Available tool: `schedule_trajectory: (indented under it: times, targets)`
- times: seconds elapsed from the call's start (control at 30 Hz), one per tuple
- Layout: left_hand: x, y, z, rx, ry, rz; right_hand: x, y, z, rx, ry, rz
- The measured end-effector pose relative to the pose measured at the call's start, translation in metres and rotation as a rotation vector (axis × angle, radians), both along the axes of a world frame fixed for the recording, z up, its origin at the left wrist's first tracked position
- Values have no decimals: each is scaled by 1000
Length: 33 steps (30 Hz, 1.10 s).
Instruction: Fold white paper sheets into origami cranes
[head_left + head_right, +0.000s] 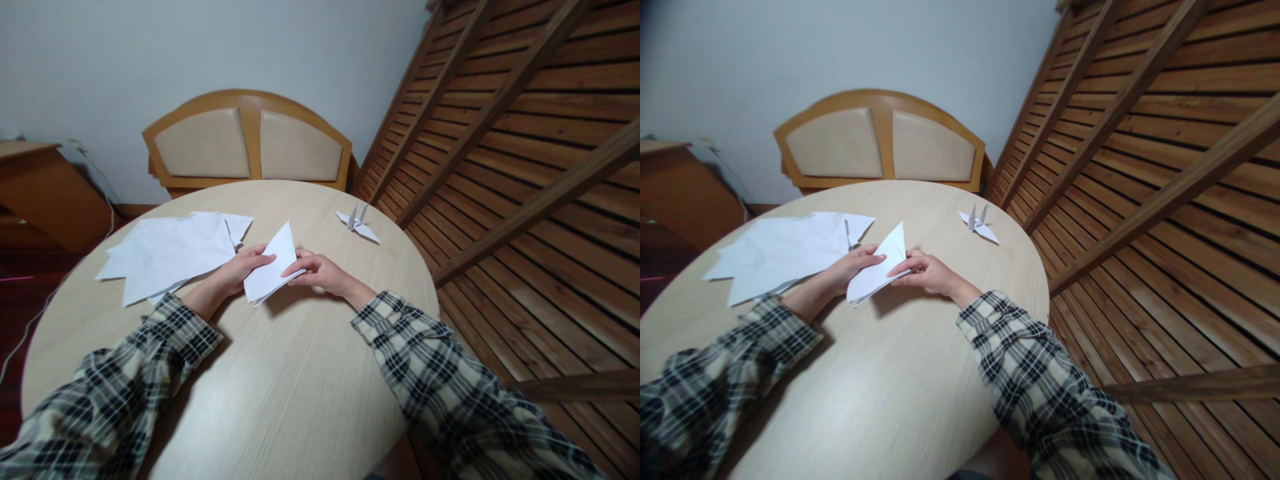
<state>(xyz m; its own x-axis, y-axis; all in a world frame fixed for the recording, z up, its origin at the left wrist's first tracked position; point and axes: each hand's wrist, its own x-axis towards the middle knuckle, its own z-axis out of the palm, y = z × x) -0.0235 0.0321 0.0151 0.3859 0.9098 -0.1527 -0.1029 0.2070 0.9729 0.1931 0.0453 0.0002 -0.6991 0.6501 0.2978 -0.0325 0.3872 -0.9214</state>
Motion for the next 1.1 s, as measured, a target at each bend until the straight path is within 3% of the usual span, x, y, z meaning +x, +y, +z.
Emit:
schedule_trajectory:
  times: [0.4,0.47,0.63,0.73,0.87,0.97,1.1]
  targets:
    - [2,-1,-6,36,31,-27,1,1,-1,-73,-79,19]
    - [3,0,-8,55,17,34,0,1,-2,-96,-46,4]
    - [7,5,-15,108,-94,343,-2,4,-8,-170,74,-173]
    - [10,6,-17,104,-194,427,-2,9,-12,-198,160,-280]
    - [12,3,-18,54,-264,255,0,13,-13,-174,239,-375]
    - [10,1,-19,-5,-218,108,0,13,-12,-132,247,-390]
    - [6,-2,-20,-31,-146,5,1,11,-9,-112,232,-392]
